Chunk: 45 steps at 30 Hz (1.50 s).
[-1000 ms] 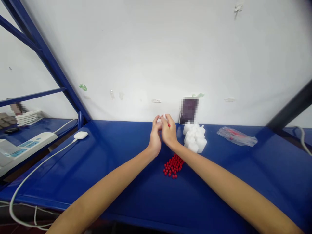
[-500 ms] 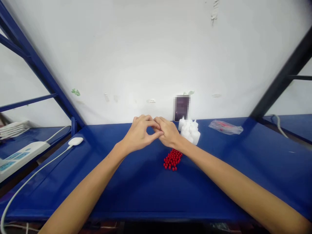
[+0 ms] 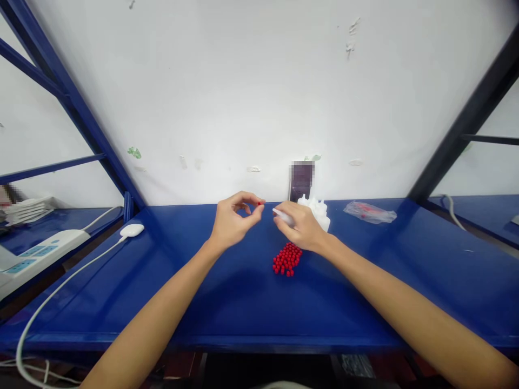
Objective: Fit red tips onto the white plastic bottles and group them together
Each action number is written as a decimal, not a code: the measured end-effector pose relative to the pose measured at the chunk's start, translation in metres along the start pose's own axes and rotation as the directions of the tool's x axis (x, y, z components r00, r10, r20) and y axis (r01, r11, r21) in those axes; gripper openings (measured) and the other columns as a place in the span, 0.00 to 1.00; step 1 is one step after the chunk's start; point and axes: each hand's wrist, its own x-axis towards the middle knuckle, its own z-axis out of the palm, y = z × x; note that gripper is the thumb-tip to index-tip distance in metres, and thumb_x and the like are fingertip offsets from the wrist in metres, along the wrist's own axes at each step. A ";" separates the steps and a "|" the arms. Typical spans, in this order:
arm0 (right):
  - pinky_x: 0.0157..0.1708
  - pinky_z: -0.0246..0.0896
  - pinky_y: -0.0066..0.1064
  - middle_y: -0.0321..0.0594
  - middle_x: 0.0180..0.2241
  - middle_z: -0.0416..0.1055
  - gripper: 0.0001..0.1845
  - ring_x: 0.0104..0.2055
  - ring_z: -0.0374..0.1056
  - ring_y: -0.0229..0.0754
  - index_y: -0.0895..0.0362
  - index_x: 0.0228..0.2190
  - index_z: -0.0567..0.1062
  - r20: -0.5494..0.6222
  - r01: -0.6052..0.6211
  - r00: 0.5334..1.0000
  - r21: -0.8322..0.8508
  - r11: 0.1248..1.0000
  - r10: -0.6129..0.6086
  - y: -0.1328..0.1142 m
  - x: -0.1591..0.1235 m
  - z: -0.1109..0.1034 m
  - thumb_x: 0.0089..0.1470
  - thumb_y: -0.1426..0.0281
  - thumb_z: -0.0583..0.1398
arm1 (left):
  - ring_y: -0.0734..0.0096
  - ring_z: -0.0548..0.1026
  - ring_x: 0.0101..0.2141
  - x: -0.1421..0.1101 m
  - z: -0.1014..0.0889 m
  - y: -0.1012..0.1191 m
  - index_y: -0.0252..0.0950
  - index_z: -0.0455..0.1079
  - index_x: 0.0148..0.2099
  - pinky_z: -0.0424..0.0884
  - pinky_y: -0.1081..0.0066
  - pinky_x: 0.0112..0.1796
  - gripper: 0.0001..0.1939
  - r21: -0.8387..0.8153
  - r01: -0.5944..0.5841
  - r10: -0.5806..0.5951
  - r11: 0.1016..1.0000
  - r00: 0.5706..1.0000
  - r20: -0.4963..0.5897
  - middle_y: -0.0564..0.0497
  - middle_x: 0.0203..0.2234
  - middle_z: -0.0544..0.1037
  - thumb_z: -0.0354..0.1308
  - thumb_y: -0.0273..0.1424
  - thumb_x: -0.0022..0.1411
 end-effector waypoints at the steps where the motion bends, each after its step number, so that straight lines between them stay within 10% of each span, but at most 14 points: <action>1: 0.38 0.63 0.38 0.42 0.34 0.72 0.05 0.36 0.69 0.46 0.55 0.38 0.70 0.002 -0.008 1.000 0.011 1.000 0.008 -0.001 -0.003 -0.001 0.60 0.69 0.54 | 0.69 0.77 0.34 0.001 0.000 -0.005 0.37 0.76 0.37 0.69 0.72 0.34 0.05 -0.039 0.044 -0.045 0.998 0.998 -0.036 0.48 0.34 0.81 0.64 0.31 0.56; 13: 0.33 0.55 0.33 0.39 0.33 0.74 0.08 0.32 0.67 0.44 0.55 0.40 0.70 0.126 -0.230 0.962 -0.117 0.966 0.244 -0.020 -0.015 -0.004 0.58 0.70 0.53 | 0.71 0.76 0.33 -0.035 0.020 -0.025 0.35 0.79 0.38 0.73 0.71 0.37 0.09 -0.133 0.109 -0.096 0.985 0.990 0.101 0.48 0.31 0.78 0.67 0.34 0.56; 21: 0.34 0.52 0.32 0.40 0.32 0.69 0.11 0.33 0.62 0.42 0.56 0.33 0.69 0.219 -0.044 0.971 -0.218 0.975 0.092 -0.023 -0.014 -0.002 0.63 0.71 0.48 | 0.72 0.76 0.32 -0.035 0.018 -0.025 0.34 0.78 0.37 0.74 0.71 0.36 0.07 -0.055 -0.017 0.019 0.998 0.999 0.038 0.49 0.31 0.79 0.66 0.32 0.57; 29: 0.27 0.41 0.30 0.34 0.22 0.64 0.24 0.25 0.57 0.37 0.56 0.24 0.68 0.186 -0.236 0.945 -0.182 0.955 0.269 -0.028 -0.015 0.000 0.62 0.51 0.52 | 0.71 0.76 0.34 -0.039 0.018 -0.023 0.35 0.77 0.38 0.72 0.72 0.37 0.04 0.094 -0.169 0.153 0.981 0.976 0.156 0.49 0.32 0.79 0.61 0.27 0.60; 39: 0.27 0.42 0.30 0.31 0.19 0.62 0.15 0.22 0.55 0.35 0.55 0.25 0.64 0.122 -0.279 0.952 -0.038 0.960 0.282 -0.032 -0.017 -0.001 0.60 0.60 0.53 | 0.76 0.71 0.27 -0.049 0.033 -0.021 0.34 0.71 0.43 0.69 0.75 0.33 0.09 -0.019 0.028 -0.022 0.999 0.963 0.270 0.52 0.30 0.76 0.56 0.35 0.67; 45: 0.26 0.41 0.30 0.32 0.19 0.60 0.20 0.22 0.52 0.34 0.56 0.22 0.60 0.114 -0.268 0.955 -0.067 0.961 0.275 -0.028 -0.017 0.007 0.62 0.59 0.51 | 0.76 0.70 0.25 -0.056 0.034 -0.031 0.35 0.66 0.47 0.67 0.75 0.31 0.10 0.025 -0.053 0.043 0.998 0.956 0.289 0.54 0.28 0.73 0.50 0.35 0.70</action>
